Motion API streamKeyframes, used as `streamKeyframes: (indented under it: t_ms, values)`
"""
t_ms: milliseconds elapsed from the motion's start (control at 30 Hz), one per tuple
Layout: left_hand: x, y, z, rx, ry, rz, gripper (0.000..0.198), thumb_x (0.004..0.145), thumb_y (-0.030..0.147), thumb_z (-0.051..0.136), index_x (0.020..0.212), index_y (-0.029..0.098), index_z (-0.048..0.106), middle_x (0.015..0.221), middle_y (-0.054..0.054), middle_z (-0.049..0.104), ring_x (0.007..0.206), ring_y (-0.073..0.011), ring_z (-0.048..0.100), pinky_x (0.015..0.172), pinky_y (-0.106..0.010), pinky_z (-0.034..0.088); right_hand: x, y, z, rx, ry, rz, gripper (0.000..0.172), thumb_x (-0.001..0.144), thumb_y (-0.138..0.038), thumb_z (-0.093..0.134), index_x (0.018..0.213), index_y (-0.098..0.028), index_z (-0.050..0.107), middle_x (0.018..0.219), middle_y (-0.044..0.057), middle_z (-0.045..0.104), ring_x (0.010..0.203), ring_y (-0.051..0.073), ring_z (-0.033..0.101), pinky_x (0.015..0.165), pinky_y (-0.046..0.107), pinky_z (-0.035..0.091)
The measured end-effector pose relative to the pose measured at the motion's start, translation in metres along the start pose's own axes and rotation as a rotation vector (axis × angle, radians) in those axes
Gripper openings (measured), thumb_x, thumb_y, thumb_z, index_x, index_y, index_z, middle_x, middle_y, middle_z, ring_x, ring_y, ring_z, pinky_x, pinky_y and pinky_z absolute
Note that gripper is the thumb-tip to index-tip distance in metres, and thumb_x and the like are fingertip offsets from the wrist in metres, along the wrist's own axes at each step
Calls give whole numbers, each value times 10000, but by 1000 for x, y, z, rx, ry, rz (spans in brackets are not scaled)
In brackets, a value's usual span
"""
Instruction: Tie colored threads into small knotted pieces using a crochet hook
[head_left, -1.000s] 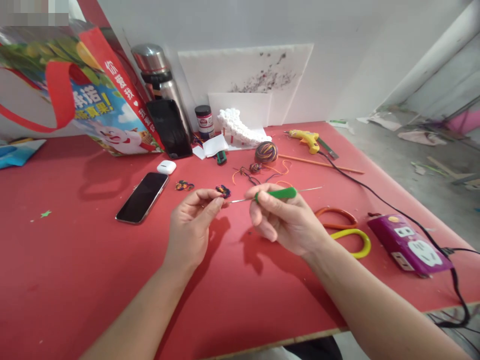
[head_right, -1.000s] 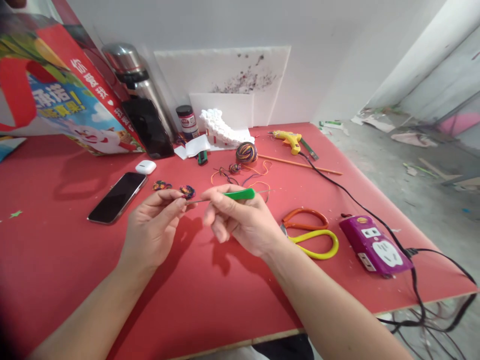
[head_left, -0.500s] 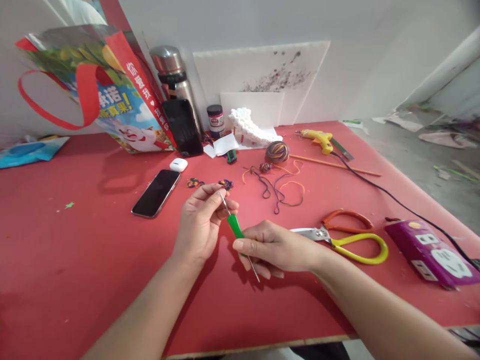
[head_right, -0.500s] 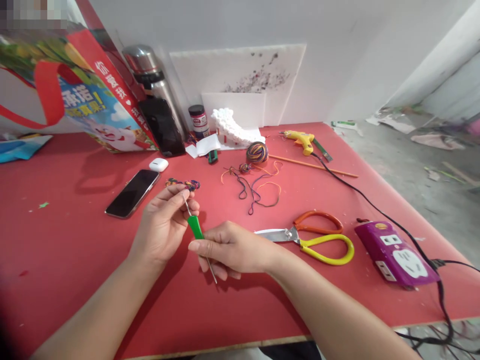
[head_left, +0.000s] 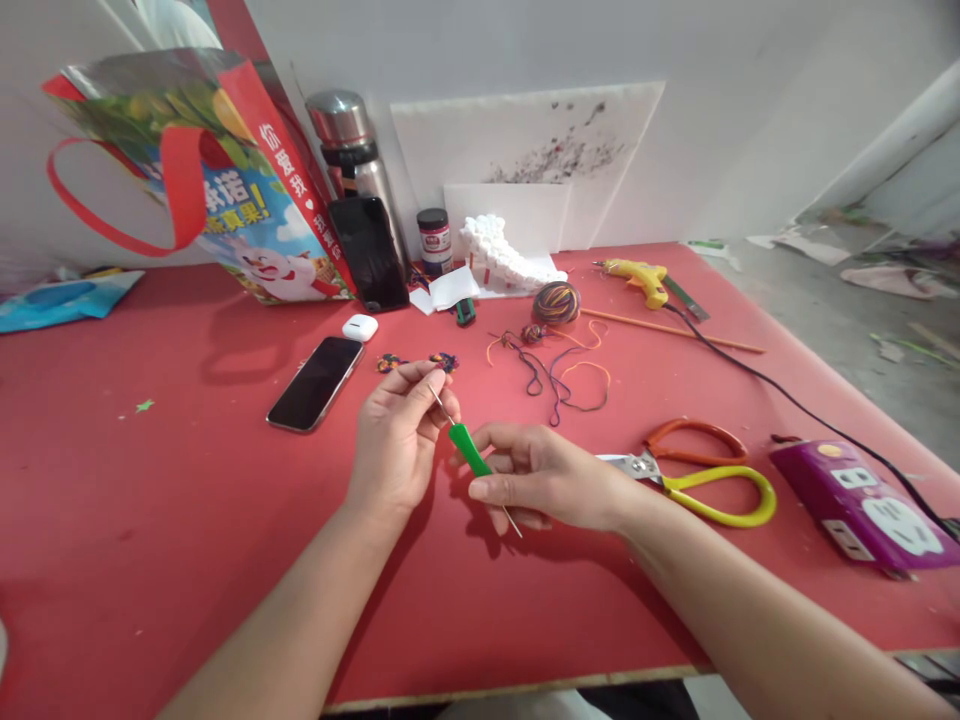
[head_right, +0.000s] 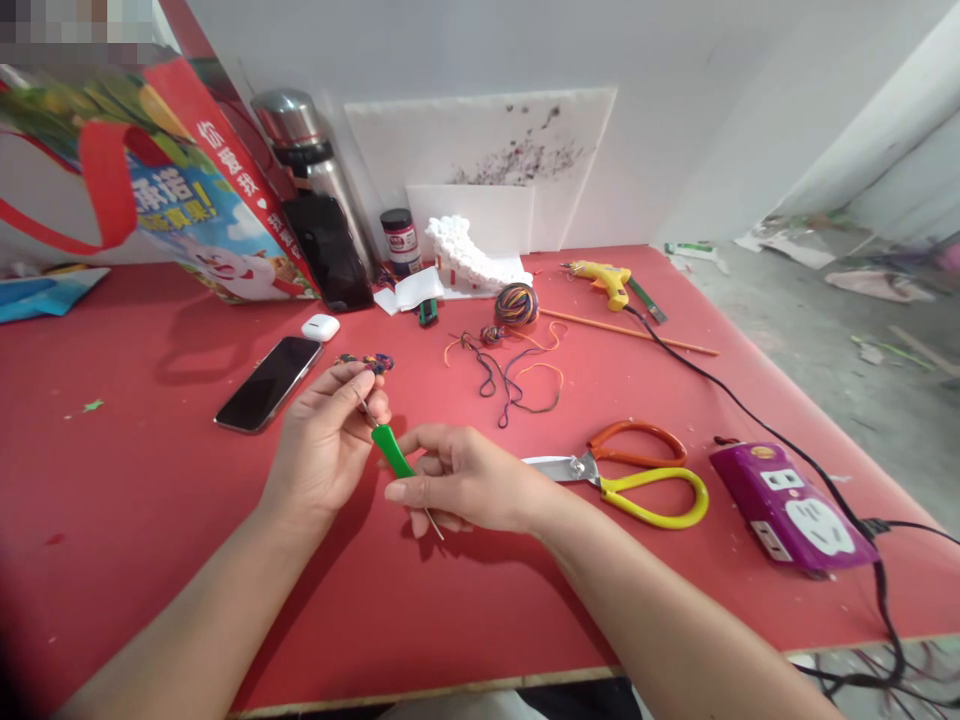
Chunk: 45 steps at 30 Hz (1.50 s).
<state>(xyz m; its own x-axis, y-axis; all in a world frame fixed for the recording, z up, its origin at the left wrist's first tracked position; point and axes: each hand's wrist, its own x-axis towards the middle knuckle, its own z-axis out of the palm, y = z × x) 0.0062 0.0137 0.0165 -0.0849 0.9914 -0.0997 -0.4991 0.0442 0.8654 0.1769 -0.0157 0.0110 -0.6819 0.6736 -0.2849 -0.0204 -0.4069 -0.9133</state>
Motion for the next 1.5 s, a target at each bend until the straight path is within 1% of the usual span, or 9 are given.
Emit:
streamKeyframes:
  t_ms: [300, 367, 467, 567, 700, 833, 1133, 1333, 1500]
  values:
    - [8, 1, -3, -65, 138, -7, 179, 648, 98, 864, 767, 133, 735, 722, -2, 710, 600, -72, 653, 584, -171, 531, -6, -3, 1, 204, -22, -151, 681, 937, -220, 673, 1577, -210, 439, 600, -63, 706, 360, 56, 414, 377, 166, 313]
    - [10, 0, -5, -67, 179, -1, 181, 637, 92, 861, 763, 130, 736, 709, -4, 710, 593, -77, 654, 574, -173, 533, -6, -2, -1, 291, -25, -176, 594, 924, -190, 663, 1505, -214, 546, 572, -62, 699, 330, 52, 403, 352, 158, 300]
    - [12, -1, -5, -43, 177, 5, 197, 606, 103, 872, 749, 130, 739, 695, -1, 707, 536, -69, 617, 512, -169, 501, -2, -1, -5, 477, -23, -185, 277, 919, -246, 639, 1154, -151, 751, 608, -5, 729, 359, 81, 535, 356, 171, 384]
    - [9, -2, -2, -11, 135, 1, 232, 574, 128, 900, 746, 130, 744, 703, 6, 705, 505, -58, 587, 473, -163, 470, 2, -2, -8, 624, -50, -226, 291, 898, -296, 601, 1060, -129, 775, 795, 72, 809, 590, 155, 744, 511, 219, 568]
    - [4, -4, 2, 18, 112, -31, 293, 539, 161, 939, 758, 136, 746, 689, 24, 691, 477, -45, 556, 472, -159, 467, 5, -2, -10, 674, 0, -311, 290, 838, -199, 656, 1098, -131, 764, 970, 88, 840, 813, 172, 803, 738, 249, 639]
    - [2, -7, 3, 12, 104, -88, 323, 509, 173, 954, 744, 143, 735, 678, 25, 692, 470, -49, 550, 464, -162, 467, 12, 6, -9, 613, 199, -341, 230, 805, -165, 825, 1016, -161, 733, 887, 49, 839, 760, 150, 800, 715, 229, 633]
    - [3, -7, 2, 11, 89, -71, 270, 554, 156, 932, 743, 134, 740, 694, 5, 699, 489, -50, 562, 454, -152, 435, 9, 2, -10, 234, 506, -430, 420, 794, -546, 839, 864, -174, 657, 611, 13, 756, 405, 138, 660, 410, 206, 488]
    - [4, -9, 1, 7, 80, -63, 230, 579, 129, 907, 739, 131, 741, 687, 0, 696, 488, -51, 564, 456, -152, 436, 11, 8, -8, -196, 650, -377, 330, 896, -462, 707, 730, -187, 626, 517, -34, 637, 335, 67, 456, 373, 205, 337]
    - [4, -9, 1, 6, 82, -45, 211, 595, 127, 896, 740, 133, 743, 693, 1, 693, 494, -52, 563, 459, -157, 432, 9, 15, -10, -463, 739, -547, 214, 919, -391, 673, 842, -202, 609, 594, -35, 617, 473, 99, 525, 480, 224, 394]
